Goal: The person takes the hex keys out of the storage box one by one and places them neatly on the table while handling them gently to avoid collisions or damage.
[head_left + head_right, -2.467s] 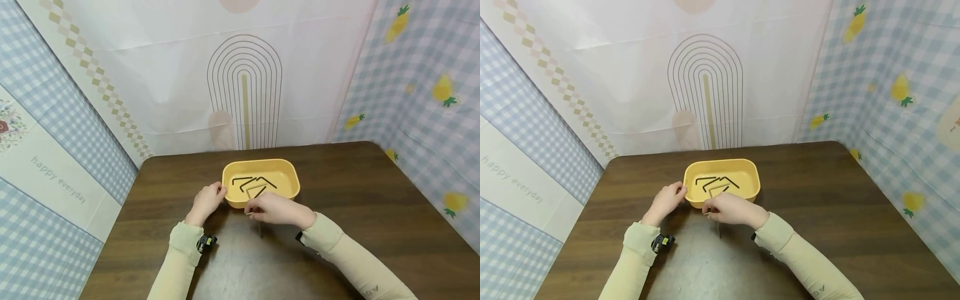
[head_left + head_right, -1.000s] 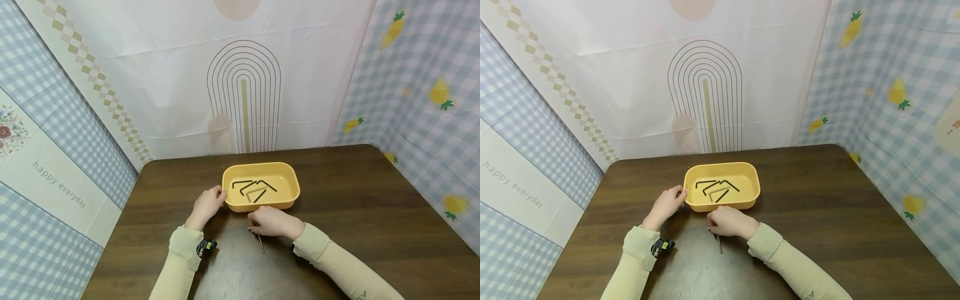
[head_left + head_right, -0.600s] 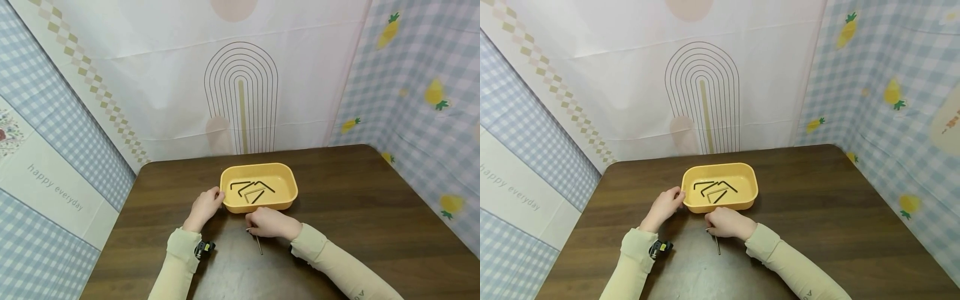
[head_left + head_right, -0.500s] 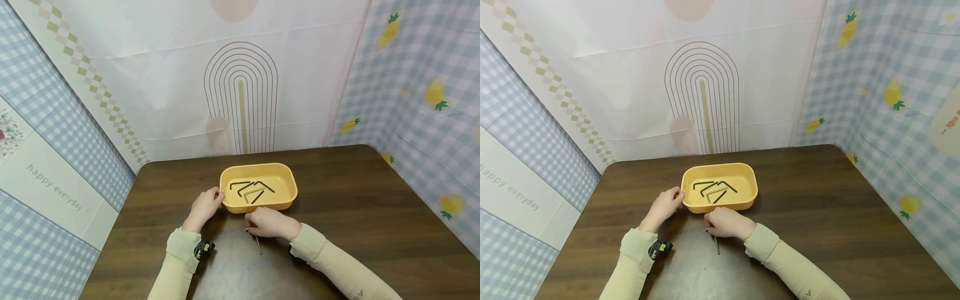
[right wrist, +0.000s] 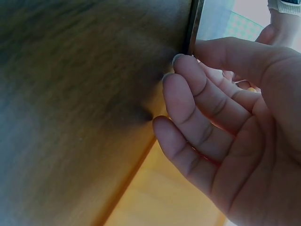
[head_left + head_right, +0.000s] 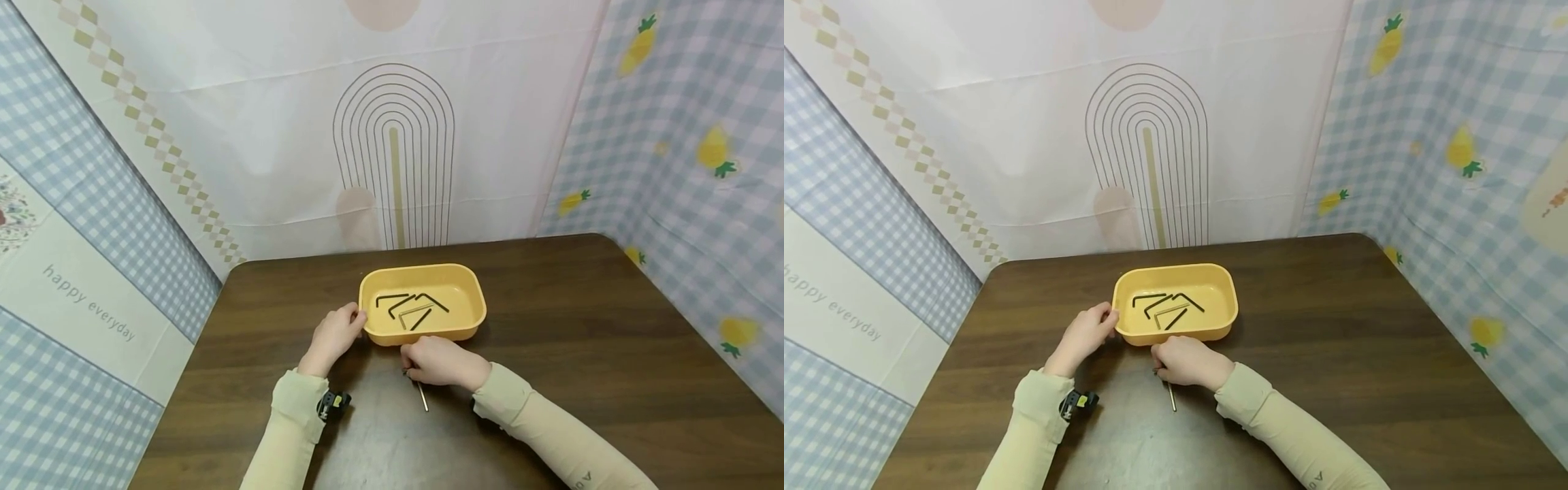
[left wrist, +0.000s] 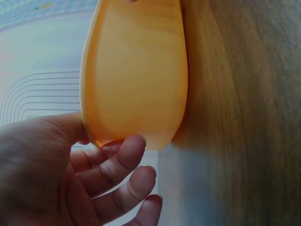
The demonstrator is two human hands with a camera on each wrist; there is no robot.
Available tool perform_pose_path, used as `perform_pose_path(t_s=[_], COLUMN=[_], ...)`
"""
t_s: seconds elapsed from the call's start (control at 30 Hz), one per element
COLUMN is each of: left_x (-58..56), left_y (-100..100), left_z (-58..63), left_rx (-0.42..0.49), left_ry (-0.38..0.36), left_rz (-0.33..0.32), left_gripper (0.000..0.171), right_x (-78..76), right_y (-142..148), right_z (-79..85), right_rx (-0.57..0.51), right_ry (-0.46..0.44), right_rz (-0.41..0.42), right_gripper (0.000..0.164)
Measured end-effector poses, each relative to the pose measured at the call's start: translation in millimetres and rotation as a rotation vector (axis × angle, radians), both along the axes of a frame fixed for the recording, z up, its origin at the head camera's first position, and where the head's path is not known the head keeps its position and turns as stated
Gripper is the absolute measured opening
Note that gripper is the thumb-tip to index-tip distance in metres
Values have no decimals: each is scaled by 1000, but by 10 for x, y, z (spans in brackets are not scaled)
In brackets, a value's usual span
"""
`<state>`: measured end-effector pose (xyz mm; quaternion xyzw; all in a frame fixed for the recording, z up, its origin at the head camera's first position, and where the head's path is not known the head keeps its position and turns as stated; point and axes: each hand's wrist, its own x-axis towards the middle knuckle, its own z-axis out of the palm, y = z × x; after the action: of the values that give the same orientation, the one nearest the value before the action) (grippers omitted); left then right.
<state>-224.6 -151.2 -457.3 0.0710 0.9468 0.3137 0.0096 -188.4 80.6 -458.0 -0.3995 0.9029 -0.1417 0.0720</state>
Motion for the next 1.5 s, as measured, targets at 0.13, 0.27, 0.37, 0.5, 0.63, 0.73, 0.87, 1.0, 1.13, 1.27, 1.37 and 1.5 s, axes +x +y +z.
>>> perform_pose_path(t_s=[0.13,0.27,0.37,0.5,0.63,0.73,0.87,1.0,1.13,1.27,1.37,1.5], left_x=[8,10,-1,-20,-32,-39,-48,-52,-53,-55,-54,-49], left_y=[-10,1,24,49,57,60,63,61,61,67,72,74], left_z=[-10,0,16,40,58,68,76,76,77,79,76,64], left_rx=[-10,-38,-63,-96,-120,-129,-134,-141,-145,-142,-141,-139], left_ry=[-2,-7,-5,-3,-26,-37,-46,-53,-61,-59,-58,-58], left_rz=[2,2,-1,-4,-2,-11,-18,-13,-11,-10,-9,-4], left_gripper=[25,26,27,28,30,32,32,32,32,31,31,31], right_x=[9,9,6,-4,-21,-26,-25,-15,-8,-12,-18,-25], right_y=[-6,-6,1,4,-4,-2,3,13,30,43,49,50], right_z=[-1,-5,-2,10,11,14,23,31,32,24,13,8], right_rx=[-5,1,6,7,12,9,4,3,1,0,1,1], right_ry=[1,-6,-15,-32,-45,-51,-59,-46,-32,-27,-24,-23], right_rz=[5,4,-5,-11,-4,-2,-8,-14,-15,-13,-5,14], right_gripper=[20,20,20,21,21,21,21,23,24,23,22,22])
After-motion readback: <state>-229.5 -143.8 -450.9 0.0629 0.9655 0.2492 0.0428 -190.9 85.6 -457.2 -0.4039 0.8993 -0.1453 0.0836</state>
